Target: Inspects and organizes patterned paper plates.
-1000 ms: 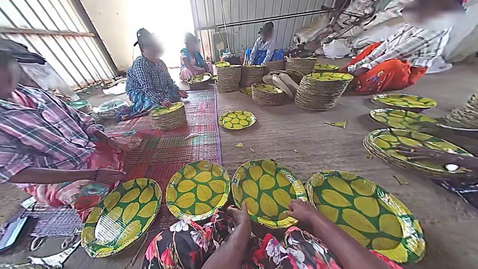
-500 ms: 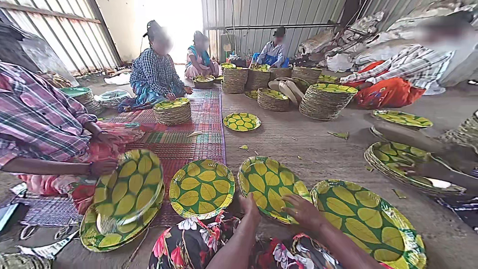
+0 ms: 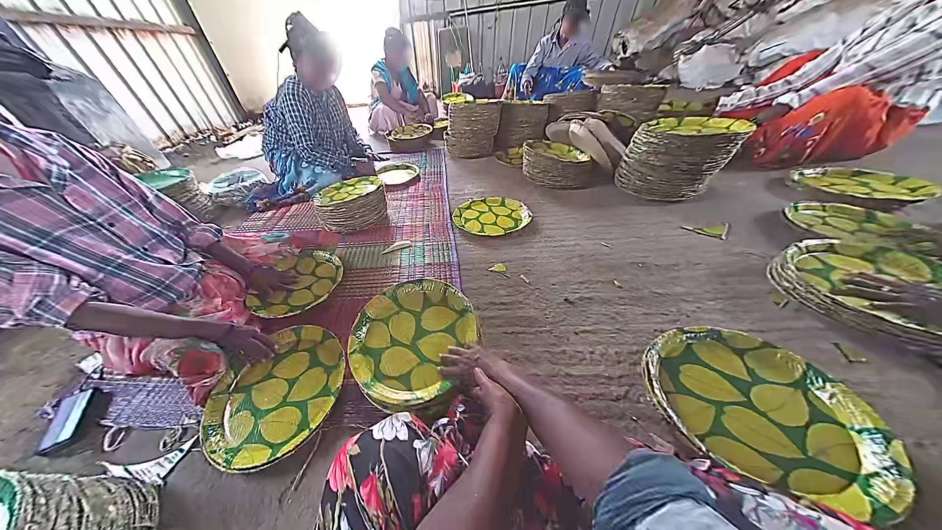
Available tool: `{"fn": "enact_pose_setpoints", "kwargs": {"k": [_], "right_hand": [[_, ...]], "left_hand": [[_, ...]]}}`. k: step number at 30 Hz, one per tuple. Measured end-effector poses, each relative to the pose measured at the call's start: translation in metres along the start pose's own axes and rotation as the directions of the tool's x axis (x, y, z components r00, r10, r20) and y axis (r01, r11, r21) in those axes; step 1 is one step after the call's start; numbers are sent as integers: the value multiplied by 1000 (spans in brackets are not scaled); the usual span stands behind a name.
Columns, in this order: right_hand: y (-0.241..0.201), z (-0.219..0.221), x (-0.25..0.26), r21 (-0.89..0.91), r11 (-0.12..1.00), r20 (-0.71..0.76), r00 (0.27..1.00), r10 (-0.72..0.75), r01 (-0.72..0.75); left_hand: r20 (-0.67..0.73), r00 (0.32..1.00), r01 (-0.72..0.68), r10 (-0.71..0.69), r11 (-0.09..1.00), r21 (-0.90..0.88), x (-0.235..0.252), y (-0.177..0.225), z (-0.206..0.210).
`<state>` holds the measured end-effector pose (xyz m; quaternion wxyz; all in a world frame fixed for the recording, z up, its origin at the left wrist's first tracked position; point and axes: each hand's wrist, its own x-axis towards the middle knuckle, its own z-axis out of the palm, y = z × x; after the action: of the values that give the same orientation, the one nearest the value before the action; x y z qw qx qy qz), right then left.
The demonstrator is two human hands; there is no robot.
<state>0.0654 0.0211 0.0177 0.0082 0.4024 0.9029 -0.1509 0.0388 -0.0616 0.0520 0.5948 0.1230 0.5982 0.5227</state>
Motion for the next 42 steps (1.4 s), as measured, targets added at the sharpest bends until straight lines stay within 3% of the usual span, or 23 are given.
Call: {"fn": "enact_pose_setpoints", "kwargs": {"k": [2, 4, 7, 10, 11, 13, 16, 19, 24, 34, 37, 40, 41, 42], "right_hand": [[10, 17, -13, 6, 1000, 38, 999, 18, -18], [13, 0, -42, -4, 991, 98, 986, 137, -137], [42, -16, -103, -70, 974, -66, 975, 212, -216], [65, -41, -179, -168, 875, -159, 889, 430, -454], [69, -50, -201, -173, 807, -141, 825, 547, -565], [76, -63, -237, -153, 605, -20, 615, 788, -781], [89, -47, -274, -5, 322, 97, 320, 942, -947], [101, -24, -285, 26, 199, 260, 199, 945, -980], [101, -11, -282, 32, 223, 309, 222, 925, -974], [97, -13, -273, 92, 158, 222, 174, 959, -983], [93, -23, -278, 123, 169, 131, 185, 974, -978], [82, -36, -279, 164, 294, -121, 276, 953, -942], [77, -41, -276, 144, 388, -199, 357, 913, -911], [69, -40, -273, 111, 499, -230, 466, 854, -860]], "left_hand": [[1, 995, 95, -95, 995, -31, 7, -13, 1], [69, 979, 194, -191, 980, -50, -3, -14, 8], [164, 976, 134, -143, 989, 63, 0, -28, 21], [246, 961, 100, -128, 987, 125, -2, -34, 26], [275, 950, 115, -146, 986, 124, -6, -32, 26], [312, 939, 94, -144, 981, 169, -11, -30, 25], [391, 918, -51, -67, 958, 283, -3, -45, 22], [485, 874, -257, 8, 856, 449, 18, -63, 12], [542, 840, -427, 24, 646, 633, 36, -72, 8], [581, 814, -494, 11, 541, 681, 44, -77, 10], [613, 790, -545, 24, 484, 684, 38, -72, 12], [677, 722, -683, 141, 302, 666, 21, -62, 13], [717, 654, -756, 241, 191, 626, 18, -61, 13], [758, 536, -829, 371, 62, 556, 18, -64, 9]]}}
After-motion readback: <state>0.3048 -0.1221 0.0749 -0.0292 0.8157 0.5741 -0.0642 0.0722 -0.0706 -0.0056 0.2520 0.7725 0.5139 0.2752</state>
